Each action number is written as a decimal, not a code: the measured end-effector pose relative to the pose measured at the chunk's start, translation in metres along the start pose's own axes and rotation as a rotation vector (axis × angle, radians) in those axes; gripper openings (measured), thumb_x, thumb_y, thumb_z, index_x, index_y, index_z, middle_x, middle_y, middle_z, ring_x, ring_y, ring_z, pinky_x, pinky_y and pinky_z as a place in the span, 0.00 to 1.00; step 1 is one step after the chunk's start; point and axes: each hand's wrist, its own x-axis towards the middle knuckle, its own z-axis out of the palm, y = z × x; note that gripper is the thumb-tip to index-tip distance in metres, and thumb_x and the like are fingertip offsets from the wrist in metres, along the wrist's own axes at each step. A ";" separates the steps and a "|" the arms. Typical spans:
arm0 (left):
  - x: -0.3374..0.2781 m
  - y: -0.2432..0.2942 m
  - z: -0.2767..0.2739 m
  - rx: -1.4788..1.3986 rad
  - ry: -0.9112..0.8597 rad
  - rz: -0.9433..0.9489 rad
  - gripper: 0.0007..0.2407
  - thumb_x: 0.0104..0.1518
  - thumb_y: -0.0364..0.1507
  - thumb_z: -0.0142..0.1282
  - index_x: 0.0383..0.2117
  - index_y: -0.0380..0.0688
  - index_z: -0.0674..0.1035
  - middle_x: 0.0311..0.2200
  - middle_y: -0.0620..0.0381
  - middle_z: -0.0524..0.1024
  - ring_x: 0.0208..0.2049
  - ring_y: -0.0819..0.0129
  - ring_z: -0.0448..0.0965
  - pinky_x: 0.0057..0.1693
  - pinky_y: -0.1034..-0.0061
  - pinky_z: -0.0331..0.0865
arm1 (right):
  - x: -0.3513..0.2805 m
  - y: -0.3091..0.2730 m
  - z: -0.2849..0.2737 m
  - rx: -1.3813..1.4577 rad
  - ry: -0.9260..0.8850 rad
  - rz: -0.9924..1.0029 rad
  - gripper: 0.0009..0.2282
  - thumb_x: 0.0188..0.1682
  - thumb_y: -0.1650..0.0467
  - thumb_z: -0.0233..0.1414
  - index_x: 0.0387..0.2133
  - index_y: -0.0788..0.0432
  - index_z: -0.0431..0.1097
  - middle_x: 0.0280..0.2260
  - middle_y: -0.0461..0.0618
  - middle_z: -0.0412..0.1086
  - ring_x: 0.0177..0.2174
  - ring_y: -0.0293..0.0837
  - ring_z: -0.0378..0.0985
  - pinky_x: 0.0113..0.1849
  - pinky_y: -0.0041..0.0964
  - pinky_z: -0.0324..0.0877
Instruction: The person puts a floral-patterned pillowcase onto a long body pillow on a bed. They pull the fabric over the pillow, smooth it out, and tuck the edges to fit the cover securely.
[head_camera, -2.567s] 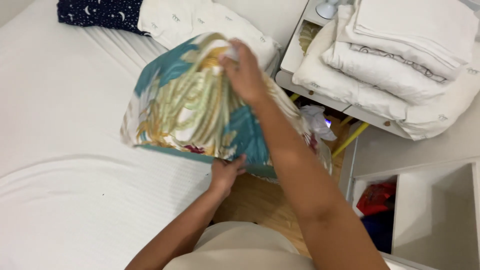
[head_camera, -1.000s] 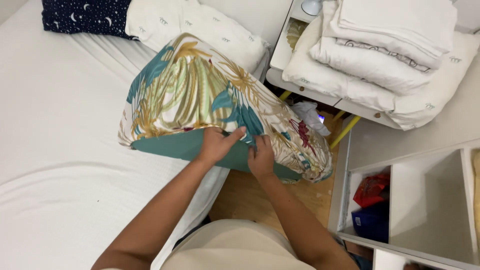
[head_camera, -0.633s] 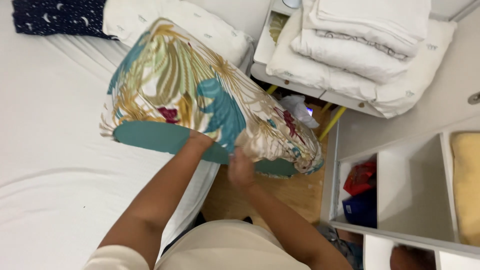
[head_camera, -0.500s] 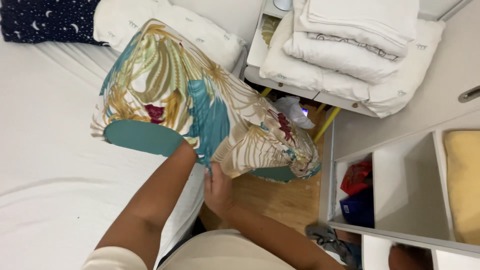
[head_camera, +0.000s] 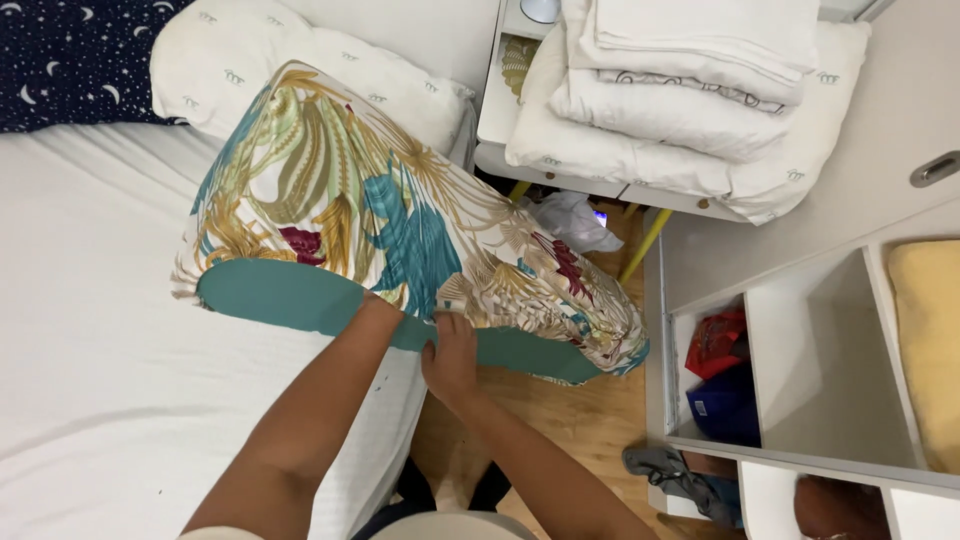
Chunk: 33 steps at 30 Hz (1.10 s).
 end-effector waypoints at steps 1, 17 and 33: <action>-0.006 0.004 0.034 -0.001 0.004 0.004 0.18 0.62 0.36 0.47 0.54 0.39 0.76 0.55 0.44 0.73 0.60 0.45 0.66 0.65 0.44 0.54 | 0.004 0.003 0.004 -0.003 0.005 0.001 0.19 0.35 0.79 0.55 0.44 0.67 0.66 0.42 0.67 0.66 0.44 0.68 0.67 0.46 0.59 0.60; -0.057 0.039 0.126 -0.580 -0.392 -0.384 0.19 0.63 0.41 0.43 0.55 0.50 0.78 0.60 0.57 0.74 0.62 0.58 0.71 0.65 0.57 0.59 | 0.025 0.020 0.015 -0.133 -0.030 0.053 0.30 0.38 0.78 0.57 0.59 0.60 0.63 0.55 0.60 0.63 0.56 0.62 0.62 0.55 0.59 0.56; -0.074 0.113 0.103 -0.428 -0.320 -0.561 0.29 0.48 0.51 0.62 0.48 0.38 0.81 0.61 0.28 0.62 0.70 0.20 0.34 0.63 0.25 0.21 | 0.003 0.103 -0.005 -0.155 0.129 -0.130 0.18 0.35 0.78 0.56 0.41 0.63 0.65 0.44 0.65 0.62 0.47 0.67 0.62 0.50 0.62 0.58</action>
